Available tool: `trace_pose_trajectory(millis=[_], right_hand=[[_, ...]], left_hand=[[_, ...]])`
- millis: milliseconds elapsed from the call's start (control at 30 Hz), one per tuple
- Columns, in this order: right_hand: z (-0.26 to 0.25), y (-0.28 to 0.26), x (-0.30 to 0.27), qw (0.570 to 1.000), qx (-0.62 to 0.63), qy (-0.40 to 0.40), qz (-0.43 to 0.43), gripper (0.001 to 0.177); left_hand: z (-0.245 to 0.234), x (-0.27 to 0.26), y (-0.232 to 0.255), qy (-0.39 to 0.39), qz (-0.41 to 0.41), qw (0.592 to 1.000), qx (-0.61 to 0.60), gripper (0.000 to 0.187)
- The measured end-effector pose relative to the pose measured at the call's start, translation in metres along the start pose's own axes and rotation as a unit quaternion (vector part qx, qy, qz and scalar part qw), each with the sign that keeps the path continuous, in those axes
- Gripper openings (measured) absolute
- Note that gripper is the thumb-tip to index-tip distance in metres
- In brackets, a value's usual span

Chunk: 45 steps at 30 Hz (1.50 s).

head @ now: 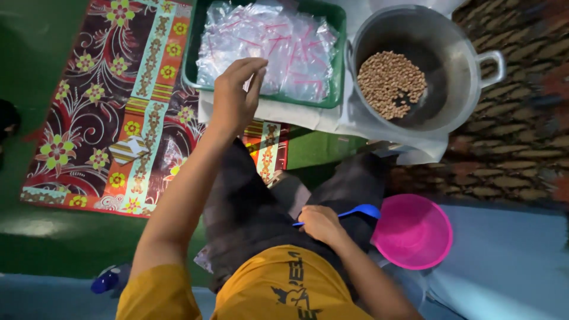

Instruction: Packaging small beans into plastic zip-lock bags using a spoon and sealing them manually.

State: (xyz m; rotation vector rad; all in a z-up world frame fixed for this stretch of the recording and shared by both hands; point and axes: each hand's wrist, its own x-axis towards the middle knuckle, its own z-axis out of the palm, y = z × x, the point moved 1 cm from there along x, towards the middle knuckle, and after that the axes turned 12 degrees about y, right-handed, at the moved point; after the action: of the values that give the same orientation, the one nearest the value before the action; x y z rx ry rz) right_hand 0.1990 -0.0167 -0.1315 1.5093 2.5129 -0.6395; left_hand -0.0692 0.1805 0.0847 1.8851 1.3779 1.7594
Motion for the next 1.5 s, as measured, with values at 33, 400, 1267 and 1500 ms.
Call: trace_pose_trajectory(millis=[33,400,1267,1500], right_hand=[[0.01,0.002,-0.002,0.996,0.018,0.075,-0.04,0.009],[0.006,-0.009,0.023,0.987,-0.075,-0.145,0.008,0.029],[-0.029,-0.015,0.031,0.978,-0.05,-0.064,0.19,0.031],[-0.071,0.009,0.054,0.962,-0.018,-0.102,0.251,0.019]], left_hand=[[-0.005,-0.003,0.004,0.018,0.001,0.999,-0.034,0.016],[-0.019,-0.122,-0.009,-0.066,-0.088,0.984,-0.143,0.016],[0.068,-0.312,-0.064,-0.433,0.055,0.853,0.286,0.015],[0.064,-0.298,-0.062,-0.56,-0.063,0.81,0.164,0.041]])
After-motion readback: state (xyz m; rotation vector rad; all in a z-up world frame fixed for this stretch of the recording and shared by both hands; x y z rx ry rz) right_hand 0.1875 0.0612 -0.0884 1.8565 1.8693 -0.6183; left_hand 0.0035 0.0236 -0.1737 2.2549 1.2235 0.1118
